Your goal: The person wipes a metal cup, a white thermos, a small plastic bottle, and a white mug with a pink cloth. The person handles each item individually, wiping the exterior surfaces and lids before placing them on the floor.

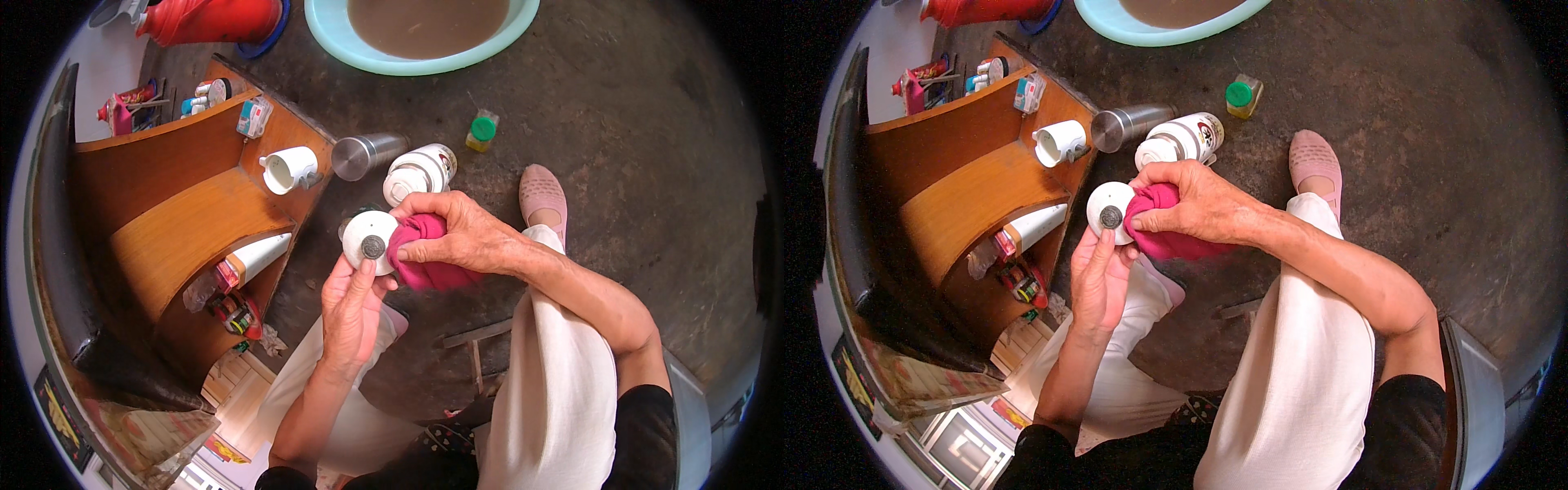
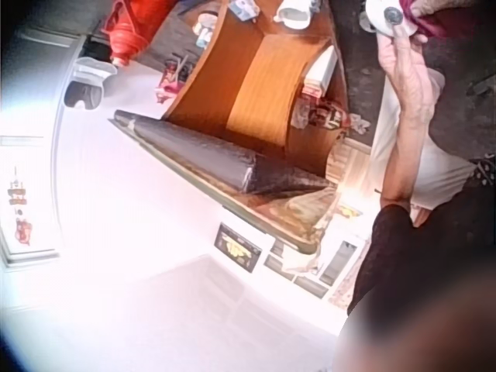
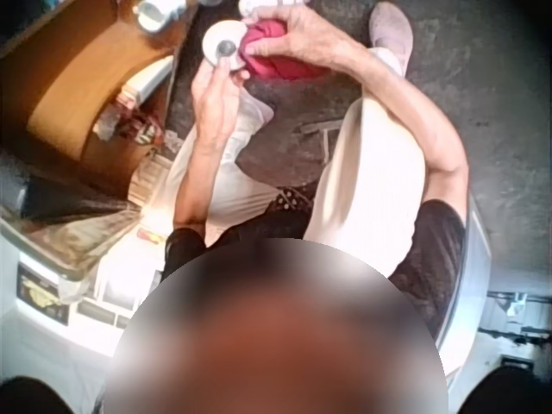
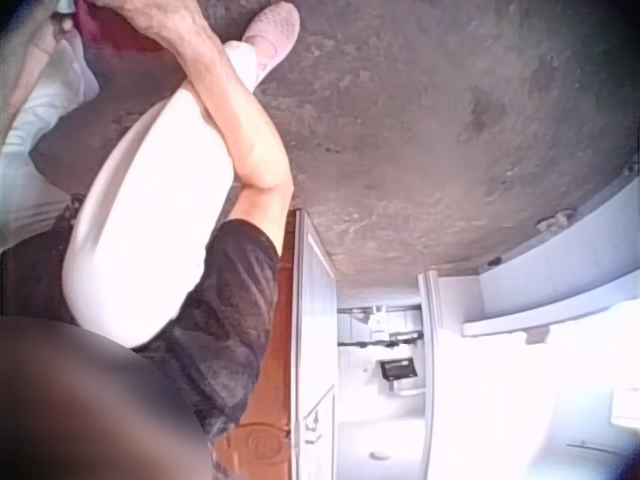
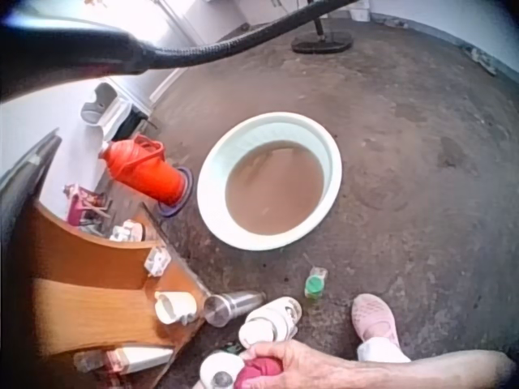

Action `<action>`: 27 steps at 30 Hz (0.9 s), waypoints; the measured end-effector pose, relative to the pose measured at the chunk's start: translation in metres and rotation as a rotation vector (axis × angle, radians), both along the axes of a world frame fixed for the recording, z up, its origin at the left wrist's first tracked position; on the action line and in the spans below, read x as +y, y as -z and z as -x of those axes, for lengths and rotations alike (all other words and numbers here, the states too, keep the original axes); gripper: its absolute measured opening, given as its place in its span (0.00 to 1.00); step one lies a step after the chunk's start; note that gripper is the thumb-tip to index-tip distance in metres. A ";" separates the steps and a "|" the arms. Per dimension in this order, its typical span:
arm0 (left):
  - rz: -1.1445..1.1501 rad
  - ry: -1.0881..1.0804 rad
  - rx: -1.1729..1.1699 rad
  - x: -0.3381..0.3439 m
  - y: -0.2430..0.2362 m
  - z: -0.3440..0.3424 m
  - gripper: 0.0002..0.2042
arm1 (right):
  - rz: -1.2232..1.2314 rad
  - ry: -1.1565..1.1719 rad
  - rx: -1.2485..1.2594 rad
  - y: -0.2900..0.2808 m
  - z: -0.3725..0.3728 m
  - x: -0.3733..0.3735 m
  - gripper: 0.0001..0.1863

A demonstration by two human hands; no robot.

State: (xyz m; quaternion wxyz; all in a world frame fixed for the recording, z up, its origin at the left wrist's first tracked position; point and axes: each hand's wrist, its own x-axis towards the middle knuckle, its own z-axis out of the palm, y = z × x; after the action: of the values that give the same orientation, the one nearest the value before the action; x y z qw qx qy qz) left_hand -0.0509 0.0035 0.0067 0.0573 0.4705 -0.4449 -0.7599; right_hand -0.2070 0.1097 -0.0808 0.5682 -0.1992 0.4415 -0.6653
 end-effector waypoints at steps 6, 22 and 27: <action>0.080 0.037 -0.005 0.007 0.000 0.001 0.17 | -0.175 -0.085 -0.165 -0.008 0.003 -0.002 0.14; 0.106 0.042 0.023 0.011 0.001 0.002 0.17 | -0.174 -0.076 -0.420 -0.002 -0.004 -0.003 0.11; -0.050 -0.052 0.038 -0.001 -0.003 0.002 0.18 | -0.066 -0.079 -0.334 -0.002 -0.001 0.002 0.11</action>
State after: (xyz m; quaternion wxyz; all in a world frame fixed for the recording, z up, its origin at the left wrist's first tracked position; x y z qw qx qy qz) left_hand -0.0525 0.0022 0.0099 0.0737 0.4686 -0.4122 -0.7779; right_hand -0.2061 0.1114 -0.0784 0.6654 -0.0843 0.3542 -0.6517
